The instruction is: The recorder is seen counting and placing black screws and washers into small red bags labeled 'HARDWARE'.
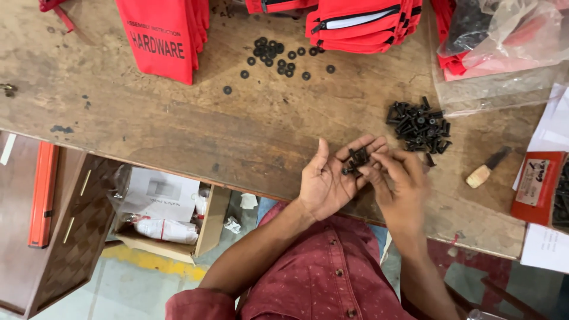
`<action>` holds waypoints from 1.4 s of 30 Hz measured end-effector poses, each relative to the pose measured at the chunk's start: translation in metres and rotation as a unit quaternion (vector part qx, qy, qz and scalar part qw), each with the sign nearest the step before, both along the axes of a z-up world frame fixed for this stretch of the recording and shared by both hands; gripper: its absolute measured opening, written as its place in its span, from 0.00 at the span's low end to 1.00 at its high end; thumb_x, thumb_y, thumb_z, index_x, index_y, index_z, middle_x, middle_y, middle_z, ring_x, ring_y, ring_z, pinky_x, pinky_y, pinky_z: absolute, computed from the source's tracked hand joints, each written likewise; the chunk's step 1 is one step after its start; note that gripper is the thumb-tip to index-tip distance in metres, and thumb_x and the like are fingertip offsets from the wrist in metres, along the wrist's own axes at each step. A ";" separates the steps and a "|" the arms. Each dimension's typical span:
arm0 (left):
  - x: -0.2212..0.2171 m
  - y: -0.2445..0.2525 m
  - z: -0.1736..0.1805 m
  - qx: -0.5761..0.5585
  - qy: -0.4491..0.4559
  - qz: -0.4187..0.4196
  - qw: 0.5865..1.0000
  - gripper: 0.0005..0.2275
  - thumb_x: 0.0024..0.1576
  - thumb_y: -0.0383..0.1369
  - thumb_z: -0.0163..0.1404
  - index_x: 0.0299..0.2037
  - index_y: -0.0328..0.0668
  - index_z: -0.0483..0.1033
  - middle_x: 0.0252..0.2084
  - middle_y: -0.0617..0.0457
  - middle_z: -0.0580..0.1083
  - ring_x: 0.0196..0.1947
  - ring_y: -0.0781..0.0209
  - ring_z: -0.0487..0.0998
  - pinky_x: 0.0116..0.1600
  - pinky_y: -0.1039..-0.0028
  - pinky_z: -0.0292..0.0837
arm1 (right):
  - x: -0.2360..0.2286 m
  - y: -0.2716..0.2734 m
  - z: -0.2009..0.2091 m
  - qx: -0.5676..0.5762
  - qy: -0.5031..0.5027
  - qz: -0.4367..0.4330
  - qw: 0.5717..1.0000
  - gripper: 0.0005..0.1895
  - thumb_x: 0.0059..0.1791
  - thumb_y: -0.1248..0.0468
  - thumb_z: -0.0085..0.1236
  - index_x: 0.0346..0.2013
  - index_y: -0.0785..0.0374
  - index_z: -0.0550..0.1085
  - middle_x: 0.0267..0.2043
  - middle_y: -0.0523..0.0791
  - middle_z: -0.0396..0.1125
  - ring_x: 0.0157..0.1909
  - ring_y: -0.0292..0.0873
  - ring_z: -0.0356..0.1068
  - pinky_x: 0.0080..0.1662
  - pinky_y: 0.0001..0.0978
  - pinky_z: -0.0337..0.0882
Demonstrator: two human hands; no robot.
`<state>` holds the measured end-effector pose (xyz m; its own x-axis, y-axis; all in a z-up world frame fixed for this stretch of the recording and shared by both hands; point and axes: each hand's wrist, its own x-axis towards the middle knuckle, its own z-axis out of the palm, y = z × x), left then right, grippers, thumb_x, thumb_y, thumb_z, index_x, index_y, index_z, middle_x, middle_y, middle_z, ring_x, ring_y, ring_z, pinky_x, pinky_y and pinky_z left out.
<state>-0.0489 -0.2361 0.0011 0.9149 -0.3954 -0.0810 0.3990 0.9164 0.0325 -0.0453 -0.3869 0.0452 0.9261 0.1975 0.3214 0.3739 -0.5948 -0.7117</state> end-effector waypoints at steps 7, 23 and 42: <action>0.001 0.000 -0.001 -0.029 0.006 -0.002 1.000 0.38 0.68 0.59 0.28 0.75 0.30 0.52 0.78 0.39 0.53 0.79 0.49 0.52 0.80 0.61 0.49 | -0.017 -0.040 -0.004 0.008 -0.007 -0.101 0.995 0.11 0.58 0.67 0.64 0.54 0.66 0.78 0.52 0.49 0.71 0.44 0.39 0.71 0.46 0.27 0.71; 0.003 -0.004 -0.003 -0.024 -0.019 0.000 1.000 0.36 0.68 0.57 0.32 0.72 0.28 0.56 0.79 0.36 0.51 0.80 0.43 0.49 0.81 0.57 0.47 | -0.037 -0.160 0.030 -0.054 -0.091 -0.338 0.935 0.06 0.59 0.76 0.63 0.51 0.70 0.79 0.47 0.50 0.72 0.38 0.36 0.66 0.35 0.24 0.62; 0.007 -0.011 0.007 0.013 0.009 -0.005 1.000 0.39 0.65 0.59 0.33 0.73 0.25 0.52 0.78 0.35 0.51 0.79 0.45 0.48 0.79 0.58 0.44 | 0.023 -0.238 0.057 -0.234 -0.035 -0.274 0.932 0.08 0.46 0.72 0.69 0.40 0.67 0.81 0.39 0.57 0.70 0.38 0.56 0.71 0.42 0.45 0.71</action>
<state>-0.0419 -0.2467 0.0082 0.9096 -0.4015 -0.1068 0.4081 0.9116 0.0486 -0.0228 -0.6248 0.1024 0.9091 -0.1654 0.3824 -0.0416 -0.9493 -0.3117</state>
